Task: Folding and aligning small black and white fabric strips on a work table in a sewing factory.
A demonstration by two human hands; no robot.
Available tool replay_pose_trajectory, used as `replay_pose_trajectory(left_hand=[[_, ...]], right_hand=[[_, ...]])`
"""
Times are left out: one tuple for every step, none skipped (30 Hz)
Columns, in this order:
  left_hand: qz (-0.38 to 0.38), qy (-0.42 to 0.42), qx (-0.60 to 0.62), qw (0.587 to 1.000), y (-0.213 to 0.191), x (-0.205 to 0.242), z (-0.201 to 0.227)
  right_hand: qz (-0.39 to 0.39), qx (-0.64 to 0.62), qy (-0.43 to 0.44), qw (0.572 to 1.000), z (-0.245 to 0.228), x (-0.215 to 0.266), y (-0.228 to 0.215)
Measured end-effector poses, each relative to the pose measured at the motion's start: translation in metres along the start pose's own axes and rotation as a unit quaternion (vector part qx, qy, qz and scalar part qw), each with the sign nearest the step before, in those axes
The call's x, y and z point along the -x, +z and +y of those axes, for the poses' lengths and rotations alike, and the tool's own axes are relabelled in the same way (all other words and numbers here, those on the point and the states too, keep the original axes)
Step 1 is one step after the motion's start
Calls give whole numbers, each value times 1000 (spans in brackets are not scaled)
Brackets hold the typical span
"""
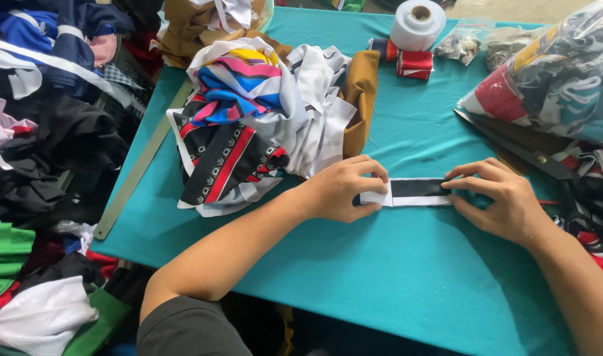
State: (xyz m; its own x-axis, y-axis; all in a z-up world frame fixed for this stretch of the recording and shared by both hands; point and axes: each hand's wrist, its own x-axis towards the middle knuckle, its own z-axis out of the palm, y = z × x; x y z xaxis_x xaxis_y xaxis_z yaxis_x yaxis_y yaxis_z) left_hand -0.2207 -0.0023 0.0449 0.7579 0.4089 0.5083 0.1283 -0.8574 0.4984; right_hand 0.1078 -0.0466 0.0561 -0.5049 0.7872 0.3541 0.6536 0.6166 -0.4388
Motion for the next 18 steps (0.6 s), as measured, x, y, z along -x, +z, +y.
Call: replay_pose_trajectory(left_hand=[[-1, 1, 0, 1000, -3, 0, 0], [-8, -1, 7, 1000, -5, -1, 1], [-15, -4, 15, 1000, -7, -1, 1], [-15, -3, 15, 1000, -7, -1, 1], [-20, -3, 5, 1000, -8, 0, 0], [-25, -4, -6, 1000, -8, 0, 0], [-25, -3, -5, 1000, -8, -1, 0], [-18, 6, -8, 1000, -8, -2, 1], [-11, 16, -11, 1000, -8, -2, 2], [-11, 16, -11, 1000, -9, -3, 2], [-8, 19, -15, 1000, -9, -3, 3], [-4, 22, -19, 1000, -10, -4, 4], [-4, 23, -19, 1000, -8, -5, 4], [18, 9, -35, 999, -6, -6, 5], [39, -5, -50, 998, -4, -6, 6], [39, -6, -50, 998, 0, -5, 5], [33, -47, -67, 996, 4, -4, 4], [27, -89, -83, 992, 8, -3, 3]], right_hand=[[1, 1, 1, 1000, -3, -1, 0], [16, -3, 19, 1000, -6, -2, 0], [31, -6, 38, 999, -9, -3, 0], [31, -6, 38, 999, -8, -3, 1], [29, 25, 56, 998, -6, -3, 3], [26, 54, 74, 995, -5, -2, 5], [27, 54, 74, 995, -7, -2, 6], [19, 64, 80, 995, -9, -2, 7], [11, 73, 85, 994, -11, -2, 8], [11, 73, 85, 994, -11, -1, 8], [6, 70, 96, 993, -11, -1, 9], [1, 68, 107, 992, -11, -1, 9], [1, 69, 107, 992, -13, -2, 8], [-12, 59, 118, 991, -15, -2, 7], [-26, 50, 130, 990, -17, -2, 7], [-26, 49, 129, 990, -17, -2, 8], [-24, 35, 141, 989, -17, -1, 9], [-22, 19, 152, 988, -17, -1, 10]])
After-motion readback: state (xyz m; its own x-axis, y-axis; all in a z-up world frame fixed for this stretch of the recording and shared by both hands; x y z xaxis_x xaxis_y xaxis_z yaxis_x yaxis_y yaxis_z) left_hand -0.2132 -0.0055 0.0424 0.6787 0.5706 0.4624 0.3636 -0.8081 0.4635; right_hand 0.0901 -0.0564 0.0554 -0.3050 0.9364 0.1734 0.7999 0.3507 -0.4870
